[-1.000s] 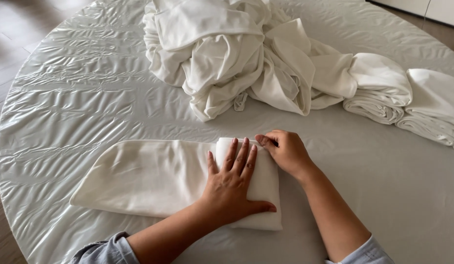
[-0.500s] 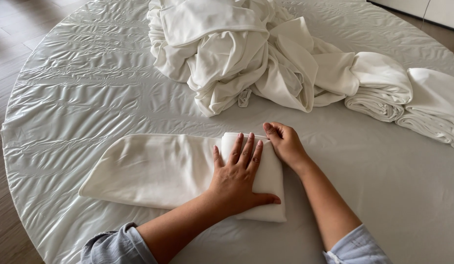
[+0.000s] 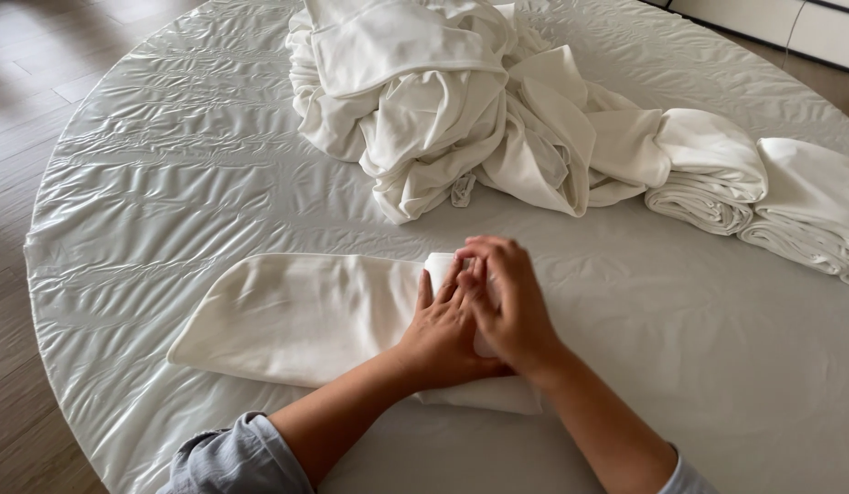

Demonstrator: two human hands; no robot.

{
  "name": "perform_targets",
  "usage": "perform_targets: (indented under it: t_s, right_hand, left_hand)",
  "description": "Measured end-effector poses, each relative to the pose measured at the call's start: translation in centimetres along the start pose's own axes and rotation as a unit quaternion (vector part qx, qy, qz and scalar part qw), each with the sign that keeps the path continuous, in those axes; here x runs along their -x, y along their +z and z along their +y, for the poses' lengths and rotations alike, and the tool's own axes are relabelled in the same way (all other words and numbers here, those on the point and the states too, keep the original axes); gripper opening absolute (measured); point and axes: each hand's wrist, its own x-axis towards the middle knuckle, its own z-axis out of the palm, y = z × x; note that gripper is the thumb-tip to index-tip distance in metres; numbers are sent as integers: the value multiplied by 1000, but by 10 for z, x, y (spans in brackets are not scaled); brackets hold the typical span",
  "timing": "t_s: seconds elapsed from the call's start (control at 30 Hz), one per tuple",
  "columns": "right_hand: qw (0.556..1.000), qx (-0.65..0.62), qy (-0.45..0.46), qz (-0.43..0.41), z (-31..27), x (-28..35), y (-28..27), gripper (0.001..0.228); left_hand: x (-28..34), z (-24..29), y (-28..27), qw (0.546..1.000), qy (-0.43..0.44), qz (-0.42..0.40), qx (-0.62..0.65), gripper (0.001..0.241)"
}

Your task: The person folds a white sheet on a bed. They smooth the fabric, fold it into a long strip, and then roll it tightly into a compact bundle. The finished roll is placed with other folded items.

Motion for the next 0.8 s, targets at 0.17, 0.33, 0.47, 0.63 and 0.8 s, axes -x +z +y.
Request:
perform_targets:
  t_s: [0.17,0.33,0.47,0.63,0.8]
  right_hand:
    - [994,-7,67,-82,-28,13,3,52]
    - [978,32,140,-150,-10,27,10,71]
    - [976,120,85,-162,-5,35,16,78]
    - [971,163,64,-163,1,41,22,84]
    - [968,189,53,-157,3,42,25,83]
  left_hand:
    - [-13,-23,14,991,13,8,135,101]
    - [-4,-17,-11,897,10,54,438,63]
    - [-11,-41,14,911,49,109,395,48]
    - [-7,-24,-5,868,-36,118,482,61]
    - [-9,-26,-3,878,-55,114,462,66]
